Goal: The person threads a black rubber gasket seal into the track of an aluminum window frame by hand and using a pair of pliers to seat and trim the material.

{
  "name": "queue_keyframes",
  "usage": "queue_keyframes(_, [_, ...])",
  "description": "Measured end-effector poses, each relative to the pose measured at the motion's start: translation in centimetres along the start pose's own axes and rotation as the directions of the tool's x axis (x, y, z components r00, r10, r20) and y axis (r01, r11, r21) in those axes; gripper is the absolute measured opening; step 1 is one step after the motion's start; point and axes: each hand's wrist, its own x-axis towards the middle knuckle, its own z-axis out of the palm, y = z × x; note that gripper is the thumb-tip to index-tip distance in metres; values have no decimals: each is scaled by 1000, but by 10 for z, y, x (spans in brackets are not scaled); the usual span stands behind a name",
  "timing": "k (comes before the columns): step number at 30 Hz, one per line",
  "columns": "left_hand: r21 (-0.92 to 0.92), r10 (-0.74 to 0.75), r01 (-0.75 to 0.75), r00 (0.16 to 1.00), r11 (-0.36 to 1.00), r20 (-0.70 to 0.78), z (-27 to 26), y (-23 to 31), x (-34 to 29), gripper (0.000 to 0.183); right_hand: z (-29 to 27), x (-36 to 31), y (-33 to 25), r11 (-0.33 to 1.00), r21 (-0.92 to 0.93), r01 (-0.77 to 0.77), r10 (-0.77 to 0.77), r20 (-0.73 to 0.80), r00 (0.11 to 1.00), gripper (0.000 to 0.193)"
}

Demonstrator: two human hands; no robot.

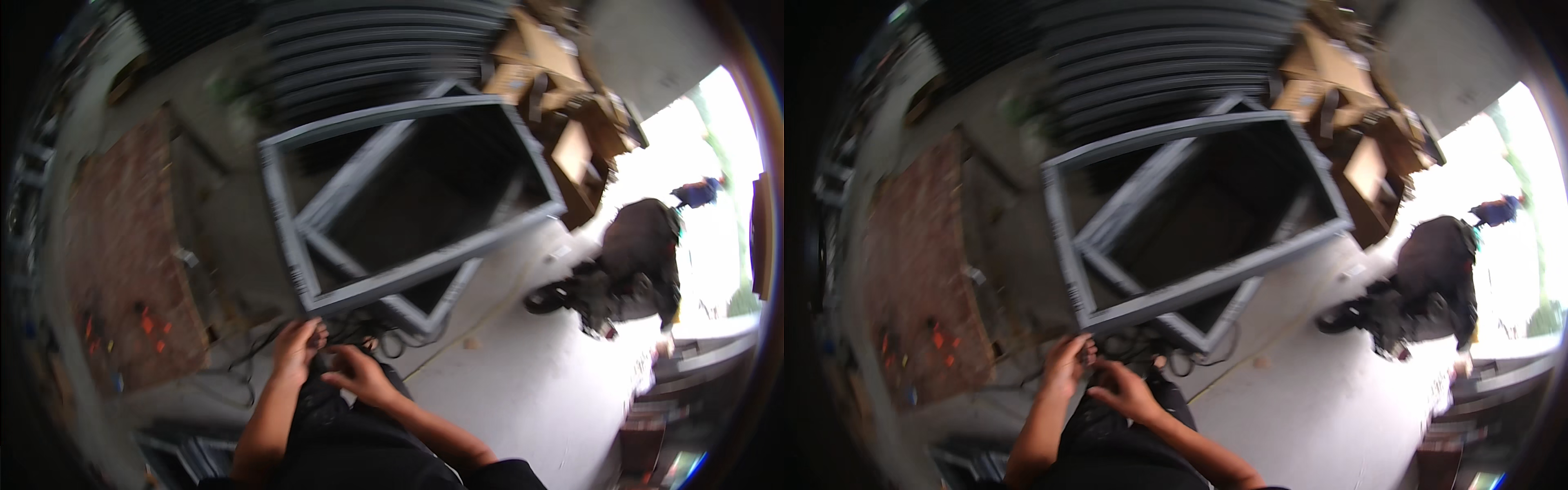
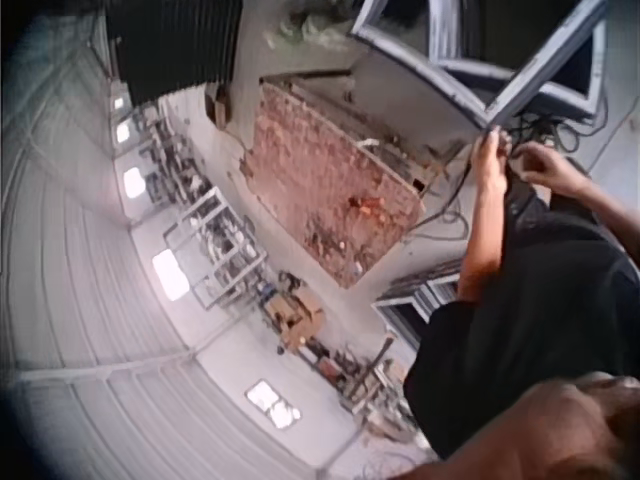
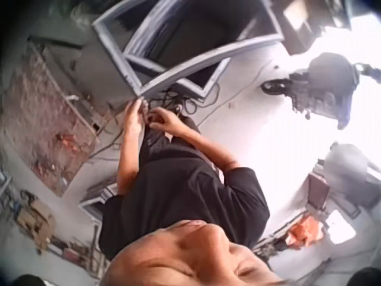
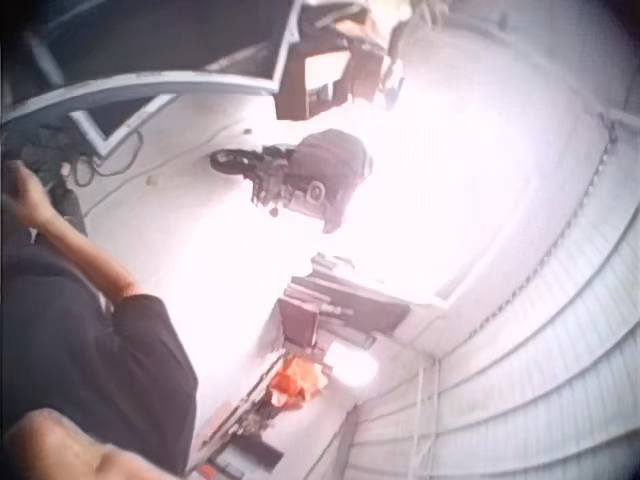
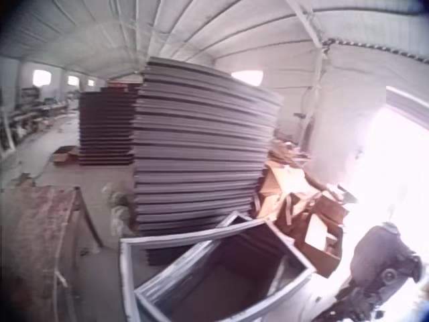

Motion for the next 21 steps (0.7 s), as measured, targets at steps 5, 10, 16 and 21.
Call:
queue_keyframes(5, [-16,-39,40,998,999,40,-29,9,33,20,36,-7,26,979,0,-205,201,-184,962,22])
queue_keyframes(10, [138,31,-25,999,990,-41,-78,24,71,15,92,-14,72,776,477,-412,500,-67,864,21])
queue_keyframes(16, [20,-132,130,986,991,102,-86,20,91,22,114,-2,109,405,835,-372,611,54,789,19])
queue_keyframes(21, [46,-153,147,973,988,174,-102,18,99,25,120,5,127,187,893,-409,560,245,791,23])
